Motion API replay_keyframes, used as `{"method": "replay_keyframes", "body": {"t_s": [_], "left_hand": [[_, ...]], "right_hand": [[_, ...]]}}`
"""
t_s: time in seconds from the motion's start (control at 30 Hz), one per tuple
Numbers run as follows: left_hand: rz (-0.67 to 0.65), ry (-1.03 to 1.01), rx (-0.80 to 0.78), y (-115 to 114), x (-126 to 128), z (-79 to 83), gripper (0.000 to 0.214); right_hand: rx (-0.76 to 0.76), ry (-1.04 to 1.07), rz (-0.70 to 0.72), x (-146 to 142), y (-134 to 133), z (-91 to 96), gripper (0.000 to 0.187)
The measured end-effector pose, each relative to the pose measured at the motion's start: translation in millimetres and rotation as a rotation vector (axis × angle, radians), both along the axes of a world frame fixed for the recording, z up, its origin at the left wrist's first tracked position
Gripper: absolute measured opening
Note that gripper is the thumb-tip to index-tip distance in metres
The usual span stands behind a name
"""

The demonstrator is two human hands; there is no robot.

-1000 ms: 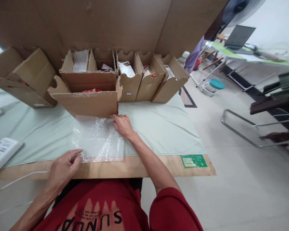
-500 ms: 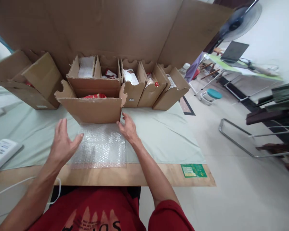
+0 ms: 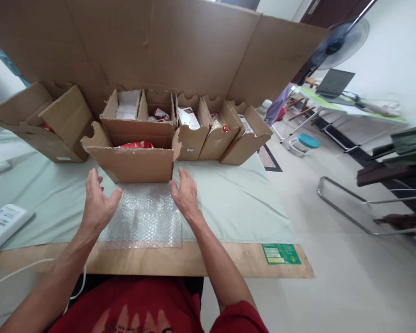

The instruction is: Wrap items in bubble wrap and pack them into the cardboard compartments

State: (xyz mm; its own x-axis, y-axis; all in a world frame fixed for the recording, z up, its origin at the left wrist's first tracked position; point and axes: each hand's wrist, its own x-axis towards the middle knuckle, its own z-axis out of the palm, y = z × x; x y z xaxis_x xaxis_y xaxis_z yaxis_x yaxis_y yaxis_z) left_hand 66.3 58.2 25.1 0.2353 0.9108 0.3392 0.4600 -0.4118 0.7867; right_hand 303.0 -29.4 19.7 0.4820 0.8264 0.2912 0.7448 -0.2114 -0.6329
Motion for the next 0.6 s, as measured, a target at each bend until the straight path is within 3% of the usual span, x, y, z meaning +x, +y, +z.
{"method": "replay_keyframes", "body": {"t_s": [0.1,0.2,0.27,0.37,0.5,0.6], "left_hand": [[-0.086,0.216,0.156,-21.2,10.0,-9.9,0.068],[-0.289,0.507,0.200,-33.7,24.5,-25.8,0.056],[-0.360,0.633,0.182,-34.0,24.1,-35.4,0.054],[-0.318,0.716,0.191,-26.7,0.8,-43.4,0.058],[-0.183,0.802,0.202,-23.7,-34.3,-40.2,0.065],[-0.161,0.758,0.211,-33.8,-26.7,-32.9,0.063]], "right_hand": [[0.028,-0.132,0.129,-24.2,-13.3,-0.7,0.052],[-0.112,-0.225,0.382,-57.2,-11.9,-10.1,0.055],[-0.234,-0.267,0.450,-67.5,-11.1,-18.9,0.055],[-0.337,-0.322,0.367,-54.1,-27.6,-29.6,0.057],[-0.387,-0.366,0.156,-21.2,-69.0,-30.9,0.060],[-0.349,-0.388,0.082,-25.8,-77.7,-23.4,0.057]]}}
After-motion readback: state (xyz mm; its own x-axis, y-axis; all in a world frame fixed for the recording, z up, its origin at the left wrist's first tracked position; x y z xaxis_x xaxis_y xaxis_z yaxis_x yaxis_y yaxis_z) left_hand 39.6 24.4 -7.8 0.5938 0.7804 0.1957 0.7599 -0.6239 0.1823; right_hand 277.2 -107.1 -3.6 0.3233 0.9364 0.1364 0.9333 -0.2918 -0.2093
